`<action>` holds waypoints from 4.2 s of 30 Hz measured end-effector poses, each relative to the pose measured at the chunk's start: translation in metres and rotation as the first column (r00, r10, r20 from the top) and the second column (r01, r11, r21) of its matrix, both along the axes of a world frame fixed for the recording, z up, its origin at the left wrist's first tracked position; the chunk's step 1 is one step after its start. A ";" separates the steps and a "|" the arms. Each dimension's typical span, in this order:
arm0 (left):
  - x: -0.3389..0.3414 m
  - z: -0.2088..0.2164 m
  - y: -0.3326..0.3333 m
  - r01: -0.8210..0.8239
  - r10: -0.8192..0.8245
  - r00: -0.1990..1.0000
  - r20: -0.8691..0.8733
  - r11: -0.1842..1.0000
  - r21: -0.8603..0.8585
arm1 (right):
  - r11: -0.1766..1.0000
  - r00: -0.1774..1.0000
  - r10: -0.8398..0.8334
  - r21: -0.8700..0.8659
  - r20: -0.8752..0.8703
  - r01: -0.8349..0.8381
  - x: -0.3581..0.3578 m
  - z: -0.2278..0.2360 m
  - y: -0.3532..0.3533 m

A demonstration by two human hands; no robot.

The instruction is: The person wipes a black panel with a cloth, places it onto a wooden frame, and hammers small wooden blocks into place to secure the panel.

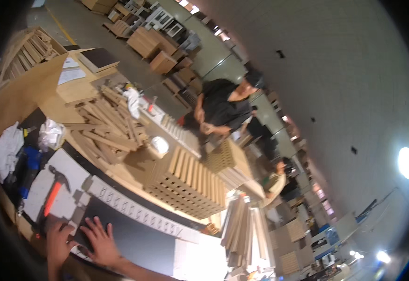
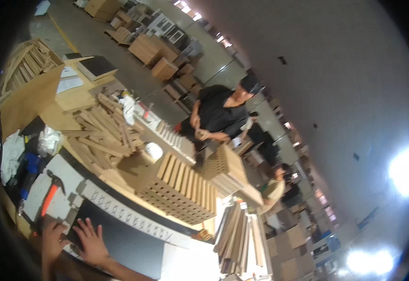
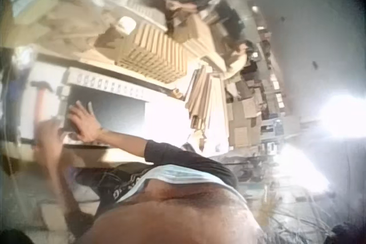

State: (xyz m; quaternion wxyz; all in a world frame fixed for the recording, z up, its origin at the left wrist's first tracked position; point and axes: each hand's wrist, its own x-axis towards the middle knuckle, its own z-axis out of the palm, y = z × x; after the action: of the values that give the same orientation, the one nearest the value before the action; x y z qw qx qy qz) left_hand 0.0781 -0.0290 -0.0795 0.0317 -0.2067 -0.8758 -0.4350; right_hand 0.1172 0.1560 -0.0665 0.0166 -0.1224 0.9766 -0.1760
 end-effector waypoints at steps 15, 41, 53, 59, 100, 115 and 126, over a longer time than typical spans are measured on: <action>-0.093 -0.004 -0.030 -0.229 0.215 0.971 -0.101 0.961 -0.156 | 0.998 0.995 -0.049 -0.052 -0.084 0.045 -0.007 0.012 0.024; -0.038 0.109 -0.051 0.299 -0.473 0.534 0.701 0.881 0.367 | 0.831 0.825 -0.520 -0.092 0.220 0.549 0.067 0.034 -0.050; -0.051 0.094 -0.042 0.267 -0.441 0.593 0.674 0.897 0.352 | 0.790 0.783 -0.612 -0.051 -0.108 0.611 0.037 0.056 -0.014; -0.042 0.119 -0.032 0.419 -0.476 0.747 0.465 0.879 0.228 | 0.771 0.772 -0.635 -0.028 0.021 0.636 0.022 0.062 0.011; -0.104 0.125 0.075 0.607 -0.614 0.789 -0.019 0.783 -0.135 | 0.684 0.545 -0.703 0.226 0.456 0.693 -0.002 0.066 0.037; -0.074 0.095 0.027 0.582 -0.600 0.795 0.085 0.717 -0.383 | 0.656 0.534 -0.731 0.222 0.425 0.721 0.010 0.062 0.049; -0.075 0.089 0.025 0.578 -0.608 0.793 -0.028 0.766 -0.281 | 0.657 0.533 -0.719 0.186 0.446 0.731 0.008 0.074 0.050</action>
State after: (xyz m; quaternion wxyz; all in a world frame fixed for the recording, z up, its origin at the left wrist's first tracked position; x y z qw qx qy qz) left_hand 0.0033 -0.0039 0.0098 -0.0830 -0.5005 -0.8108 -0.2918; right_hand 0.1250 0.2058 0.0077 0.1838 0.3410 0.8993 -0.2031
